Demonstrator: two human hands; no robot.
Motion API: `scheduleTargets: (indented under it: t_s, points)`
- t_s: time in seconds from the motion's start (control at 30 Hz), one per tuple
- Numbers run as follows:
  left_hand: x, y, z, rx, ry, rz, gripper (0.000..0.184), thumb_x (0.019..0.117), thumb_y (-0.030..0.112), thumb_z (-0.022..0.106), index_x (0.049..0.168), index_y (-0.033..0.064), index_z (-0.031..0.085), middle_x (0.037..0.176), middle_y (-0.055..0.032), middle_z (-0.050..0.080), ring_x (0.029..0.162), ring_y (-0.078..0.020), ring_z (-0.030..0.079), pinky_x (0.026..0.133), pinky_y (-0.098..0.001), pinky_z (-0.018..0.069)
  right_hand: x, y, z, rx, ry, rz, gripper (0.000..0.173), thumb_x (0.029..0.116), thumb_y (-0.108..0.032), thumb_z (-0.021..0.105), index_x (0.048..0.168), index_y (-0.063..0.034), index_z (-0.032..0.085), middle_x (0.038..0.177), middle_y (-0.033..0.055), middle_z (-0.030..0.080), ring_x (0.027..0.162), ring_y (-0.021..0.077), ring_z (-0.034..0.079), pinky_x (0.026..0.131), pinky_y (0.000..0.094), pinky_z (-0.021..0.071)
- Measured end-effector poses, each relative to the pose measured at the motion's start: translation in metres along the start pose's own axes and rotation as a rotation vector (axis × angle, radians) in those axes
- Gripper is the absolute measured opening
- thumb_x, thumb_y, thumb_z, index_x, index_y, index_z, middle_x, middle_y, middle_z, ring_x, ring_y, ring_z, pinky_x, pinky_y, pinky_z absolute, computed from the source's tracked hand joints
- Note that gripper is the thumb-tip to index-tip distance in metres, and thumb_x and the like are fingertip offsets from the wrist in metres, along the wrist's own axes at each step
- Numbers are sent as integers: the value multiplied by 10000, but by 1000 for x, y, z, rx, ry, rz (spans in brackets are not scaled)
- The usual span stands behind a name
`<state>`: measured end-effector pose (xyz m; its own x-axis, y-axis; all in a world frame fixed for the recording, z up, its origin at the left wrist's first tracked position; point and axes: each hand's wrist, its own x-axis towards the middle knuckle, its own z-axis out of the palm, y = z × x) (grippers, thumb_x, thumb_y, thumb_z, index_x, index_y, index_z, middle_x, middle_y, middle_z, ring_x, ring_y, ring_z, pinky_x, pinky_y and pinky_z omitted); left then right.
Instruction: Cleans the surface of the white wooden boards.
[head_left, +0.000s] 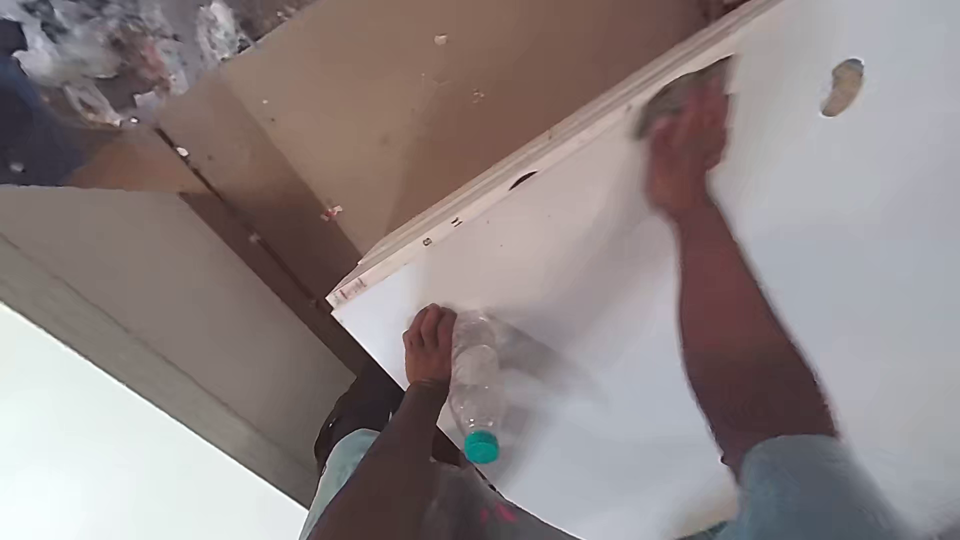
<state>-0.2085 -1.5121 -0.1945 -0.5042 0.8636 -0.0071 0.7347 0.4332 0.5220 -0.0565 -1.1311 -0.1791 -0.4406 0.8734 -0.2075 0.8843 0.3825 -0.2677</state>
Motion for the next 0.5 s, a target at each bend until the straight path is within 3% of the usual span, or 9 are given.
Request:
scheduleTargets:
  t_s: [0.07, 0.1, 0.2, 0.3, 0.37, 0.43, 0.5]
  points:
    - [-6, -13, 16, 91, 74, 84, 267, 905, 180, 662, 1144, 64, 682, 1206, -187, 682, 1093, -377, 646, 854, -451, 502, -70, -44, 26, 8, -43, -113, 648, 1083, -433, 333, 1574, -11, 339, 1657, 294, 193, 1529, 512, 160, 1165, 733, 152]
    - [-8, -19, 22, 114, 91, 115, 351, 876, 267, 689, 1165, 69, 673, 1218, -192, 674, 1108, -376, 635, 859, -448, 492, -107, -61, 41, 31, -108, -192, 641, 1080, -448, 319, 1564, -31, 371, 1657, 288, 202, 1527, 521, 151, 1154, 761, 128]
    - [-19, -30, 29, 143, 88, 144, 444, 849, 339, 710, 1204, 77, 657, 1240, -210, 650, 1141, -385, 612, 885, -444, 471, -181, -77, 57, 98, -294, -298, 622, 1071, -490, 331, 1539, -98, 450, 1663, 227, 250, 1538, 492, 146, 1163, 755, 69]
    - [-13, -32, 30, 169, 106, 160, 489, 870, 451, 685, 1223, 120, 610, 1250, -171, 606, 1184, -336, 558, 971, -384, 420, -150, -43, 49, 70, -179, -278, 604, 1062, -488, 345, 1516, -112, 478, 1639, 233, 305, 1516, 496, 222, 1154, 742, 142]
    - [-23, -30, 27, 162, 91, 161, 522, 854, 465, 700, 1234, 115, 621, 1264, -182, 613, 1189, -347, 563, 978, -397, 419, -101, -9, 24, 35, -112, -106, 661, 1052, -457, 361, 1575, -52, 365, 1657, 287, 205, 1518, 541, 156, 1132, 771, 148]
    - [-16, -30, 26, 169, 116, 171, 549, 832, 477, 713, 1229, 109, 619, 1256, -185, 615, 1189, -342, 568, 986, -386, 423, -40, 20, -6, 23, -98, 89, 734, 1064, -499, 345, 1621, -36, 222, 1683, 288, 52, 1540, 529, 30, 1163, 759, 91]
    - [-13, -30, 26, 178, 145, 185, 516, 867, 466, 696, 1238, 126, 585, 1259, -155, 583, 1227, -302, 531, 1050, -342, 374, -4, 31, -25, 32, -116, 229, 775, 1060, -480, 365, 1638, -39, 99, 1679, 296, -47, 1534, 537, -53, 1170, 746, 56]
